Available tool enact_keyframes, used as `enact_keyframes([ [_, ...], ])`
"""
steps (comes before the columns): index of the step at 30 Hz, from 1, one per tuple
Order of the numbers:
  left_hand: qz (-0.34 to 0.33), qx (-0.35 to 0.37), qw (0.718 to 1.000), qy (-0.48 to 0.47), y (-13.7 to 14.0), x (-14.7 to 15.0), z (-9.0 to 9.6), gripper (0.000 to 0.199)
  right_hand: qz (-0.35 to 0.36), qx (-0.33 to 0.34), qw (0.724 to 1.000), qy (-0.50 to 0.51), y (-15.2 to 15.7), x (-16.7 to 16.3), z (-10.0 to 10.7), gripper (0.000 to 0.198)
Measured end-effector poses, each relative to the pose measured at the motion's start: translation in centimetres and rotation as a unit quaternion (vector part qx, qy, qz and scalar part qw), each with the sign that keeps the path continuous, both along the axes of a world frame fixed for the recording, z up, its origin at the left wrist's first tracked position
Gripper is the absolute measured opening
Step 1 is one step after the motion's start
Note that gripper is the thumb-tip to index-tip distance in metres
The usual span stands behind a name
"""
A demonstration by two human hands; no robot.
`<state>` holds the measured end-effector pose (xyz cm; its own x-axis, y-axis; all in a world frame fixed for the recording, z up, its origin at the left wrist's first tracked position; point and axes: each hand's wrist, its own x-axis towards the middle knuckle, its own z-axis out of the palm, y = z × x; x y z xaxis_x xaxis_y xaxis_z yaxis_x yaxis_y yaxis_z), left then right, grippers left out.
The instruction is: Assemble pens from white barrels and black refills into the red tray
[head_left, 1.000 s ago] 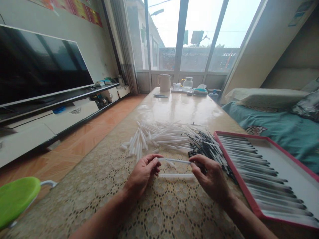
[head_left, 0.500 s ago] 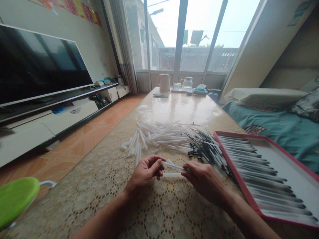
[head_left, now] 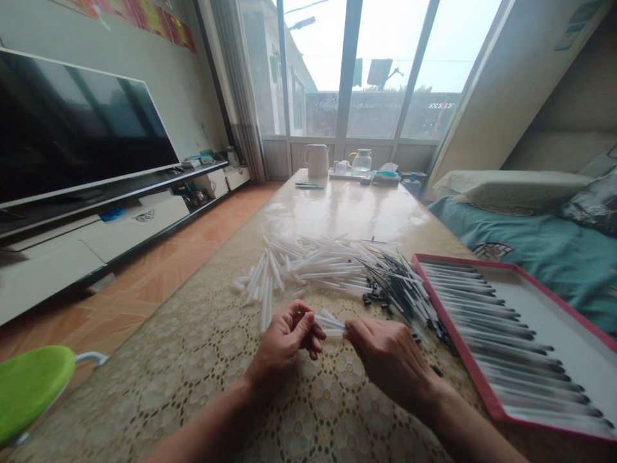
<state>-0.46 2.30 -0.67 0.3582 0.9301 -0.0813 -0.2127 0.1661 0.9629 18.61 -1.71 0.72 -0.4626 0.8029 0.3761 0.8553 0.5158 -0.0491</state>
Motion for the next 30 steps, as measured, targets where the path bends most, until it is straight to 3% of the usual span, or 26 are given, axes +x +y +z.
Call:
enact_keyframes([
  [6, 0.015, 0.011, 1.000, -0.023, -0.4, 0.2, -0.2, 0.032, -0.027, -0.096, 0.988, 0.118, -0.1, -0.3, -0.7, 0.023],
  [10, 0.021, 0.033, 0.999, -0.022, -0.7, 0.3, -0.2, 0.029, -0.009, -0.185, 0.957, 0.224, 0.1, -0.2, -0.4, 0.030],
  [14, 0.002, 0.043, 0.999, -0.025, -0.7, 0.2, -0.3, 0.028, 0.007, -0.249, 0.931, 0.268, 0.3, 0.0, 0.1, 0.033],
  [21, 0.008, 0.033, 0.999, 0.030, -0.4, 0.2, -0.1, 0.051, -0.053, -0.158, 0.964, 0.208, 1.0, 2.2, 2.2, 0.025],
  [27, 0.005, 0.037, 0.996, 0.078, -0.6, 0.4, -0.1, 0.037, -0.128, -0.148, 0.965, 0.177, 1.5, 9.4, 5.4, 0.021],
  [30, 0.004, 0.042, 0.995, 0.086, -0.6, 0.4, -0.1, 0.032, -0.173, -0.105, 0.966, 0.161, 0.8, 13.4, 5.9, 0.022],
])
